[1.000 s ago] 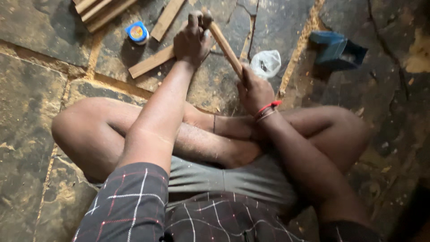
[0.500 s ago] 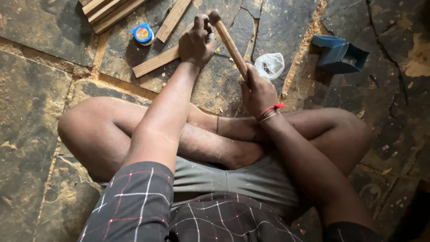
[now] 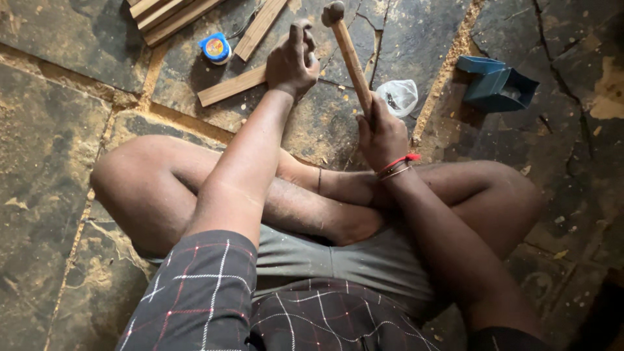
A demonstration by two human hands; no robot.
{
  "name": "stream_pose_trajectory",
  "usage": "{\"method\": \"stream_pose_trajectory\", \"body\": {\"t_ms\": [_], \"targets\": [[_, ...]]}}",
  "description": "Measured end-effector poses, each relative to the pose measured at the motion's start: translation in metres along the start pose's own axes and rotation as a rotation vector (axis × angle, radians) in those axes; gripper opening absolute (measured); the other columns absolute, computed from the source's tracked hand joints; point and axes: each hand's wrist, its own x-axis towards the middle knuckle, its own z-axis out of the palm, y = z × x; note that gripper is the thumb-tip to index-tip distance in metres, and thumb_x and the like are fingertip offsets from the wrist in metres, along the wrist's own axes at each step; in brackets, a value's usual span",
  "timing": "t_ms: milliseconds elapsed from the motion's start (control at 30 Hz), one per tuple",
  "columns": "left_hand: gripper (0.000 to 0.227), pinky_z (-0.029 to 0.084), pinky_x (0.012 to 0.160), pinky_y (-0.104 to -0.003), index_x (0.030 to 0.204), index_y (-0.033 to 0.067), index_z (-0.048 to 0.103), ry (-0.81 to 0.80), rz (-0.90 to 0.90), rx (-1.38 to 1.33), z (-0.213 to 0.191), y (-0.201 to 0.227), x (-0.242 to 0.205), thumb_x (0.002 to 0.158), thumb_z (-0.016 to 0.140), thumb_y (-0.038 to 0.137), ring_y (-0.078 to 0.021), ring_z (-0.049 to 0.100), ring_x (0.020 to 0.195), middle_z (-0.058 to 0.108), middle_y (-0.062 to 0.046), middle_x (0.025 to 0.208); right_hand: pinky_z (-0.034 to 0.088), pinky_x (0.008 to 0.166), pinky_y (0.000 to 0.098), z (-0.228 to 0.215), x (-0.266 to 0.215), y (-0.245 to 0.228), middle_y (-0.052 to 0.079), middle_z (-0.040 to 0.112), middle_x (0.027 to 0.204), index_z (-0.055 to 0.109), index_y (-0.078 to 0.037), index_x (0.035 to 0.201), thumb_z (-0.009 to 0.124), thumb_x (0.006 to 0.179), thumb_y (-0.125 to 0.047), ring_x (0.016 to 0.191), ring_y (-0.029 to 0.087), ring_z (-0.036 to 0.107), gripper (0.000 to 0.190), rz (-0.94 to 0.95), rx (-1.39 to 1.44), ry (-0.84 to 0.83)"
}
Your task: The person assembles a wooden frame by fitting wooden pieces together and securing them with a hammer and nails.
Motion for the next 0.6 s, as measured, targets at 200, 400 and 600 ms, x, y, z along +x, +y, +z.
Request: {"method": "stream_pose_trajectory", "body": {"t_ms": [200,400,600], "targets": [[0.051,0.059,0.072,-0.048,0.127,0.0242,0.041,0.027,-0.056,-0.057,0.004,-0.003,0.003,0.085,0.059,0.001,-0.0352,0.074,0.089,0.072,-0.004,0.109,0.053,0.066,0.0543,-0.002,-0.004,-0.002,0.022,0.069,0.089,0.050,-0.015,0.145,0.070,0.096,-0.014,0.079,0.045,0.068,0.053,-0.040,0.014,-0.017],[0.051,0.058,0.074,-0.049,0.127,0.0230,0.042,0.039,-0.047,-0.053,0.009,-0.012,0.001,0.085,0.061,0.001,-0.0360,0.073,0.094,0.072,-0.005,0.110,0.050,0.064,0.0597,0.018,-0.002,0.007,0.021,0.070,0.084,0.052,-0.014,0.139,0.070,0.094,-0.019,0.075,0.048,0.066,0.048,0.118,-0.211,-0.231],[0.049,0.059,0.078,-0.049,0.127,0.0206,0.045,0.039,-0.082,-0.049,0.011,-0.015,0.005,0.084,0.062,0.004,-0.0358,0.073,0.094,0.072,-0.006,0.109,0.051,0.064,0.0587,0.018,-0.010,0.015,0.023,0.069,0.084,0.051,-0.014,0.140,0.066,0.099,-0.019,0.075,0.047,0.066,0.044,0.005,-0.046,-0.052]]}}
